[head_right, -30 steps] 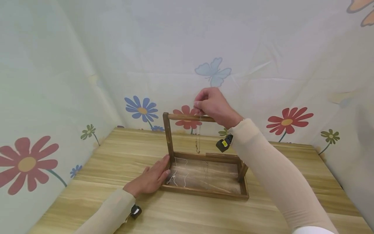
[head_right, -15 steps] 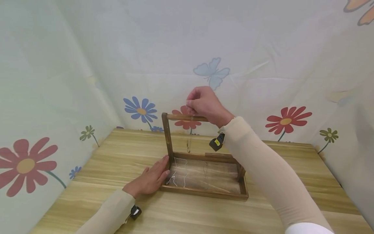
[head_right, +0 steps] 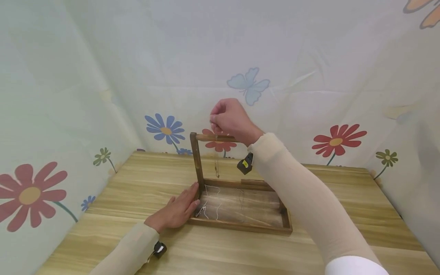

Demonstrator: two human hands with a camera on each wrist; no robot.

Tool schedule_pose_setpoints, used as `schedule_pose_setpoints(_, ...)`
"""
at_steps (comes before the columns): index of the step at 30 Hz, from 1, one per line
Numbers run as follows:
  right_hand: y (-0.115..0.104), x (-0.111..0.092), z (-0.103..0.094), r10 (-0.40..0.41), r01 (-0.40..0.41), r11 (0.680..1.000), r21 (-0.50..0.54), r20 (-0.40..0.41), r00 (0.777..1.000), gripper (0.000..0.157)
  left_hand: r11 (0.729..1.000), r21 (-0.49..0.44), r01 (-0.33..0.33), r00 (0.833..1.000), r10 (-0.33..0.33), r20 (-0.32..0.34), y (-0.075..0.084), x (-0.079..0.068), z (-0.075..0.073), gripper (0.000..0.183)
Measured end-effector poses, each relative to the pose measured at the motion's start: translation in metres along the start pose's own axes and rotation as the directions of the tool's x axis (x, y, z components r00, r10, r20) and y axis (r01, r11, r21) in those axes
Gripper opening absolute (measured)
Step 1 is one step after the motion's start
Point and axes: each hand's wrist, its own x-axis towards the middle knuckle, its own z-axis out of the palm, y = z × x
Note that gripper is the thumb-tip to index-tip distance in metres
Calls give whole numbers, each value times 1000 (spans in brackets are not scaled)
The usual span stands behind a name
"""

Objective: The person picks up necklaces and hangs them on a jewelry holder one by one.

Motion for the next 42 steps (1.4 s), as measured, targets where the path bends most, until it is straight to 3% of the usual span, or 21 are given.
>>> schedule_pose_setpoints(14,-6,15,19,54,-54,997,52,4,999,6,1000,-3,4,1000,-4,2,2,-1,0,65)
schedule_pose_setpoints(20,-2,21,19,74,-75,997,-8,-19,997,4,1000,8,-2,1000,3,-3,3,-2,0,65)
schedule_pose_setpoints(26,3,24,21,73,-76,982,-173,-21,997,6,1000,13,0,1000,0,-2,3,-3,-1,65)
schedule_pose_setpoints(32,4,24,23,58,-52,906,-421,2,998,17,1000,9,-1,1000,1,1,3,-3,0,65)
schedule_pose_setpoints(37,5,24,24,68,-37,865,-501,45,997,22,1000,5,-3,1000,3,1,4,-3,0,65)
schedule_pose_setpoints(42,6,21,22,71,-35,863,-505,54,996,21,1000,3,-2,1000,2,1,5,-4,-1,65)
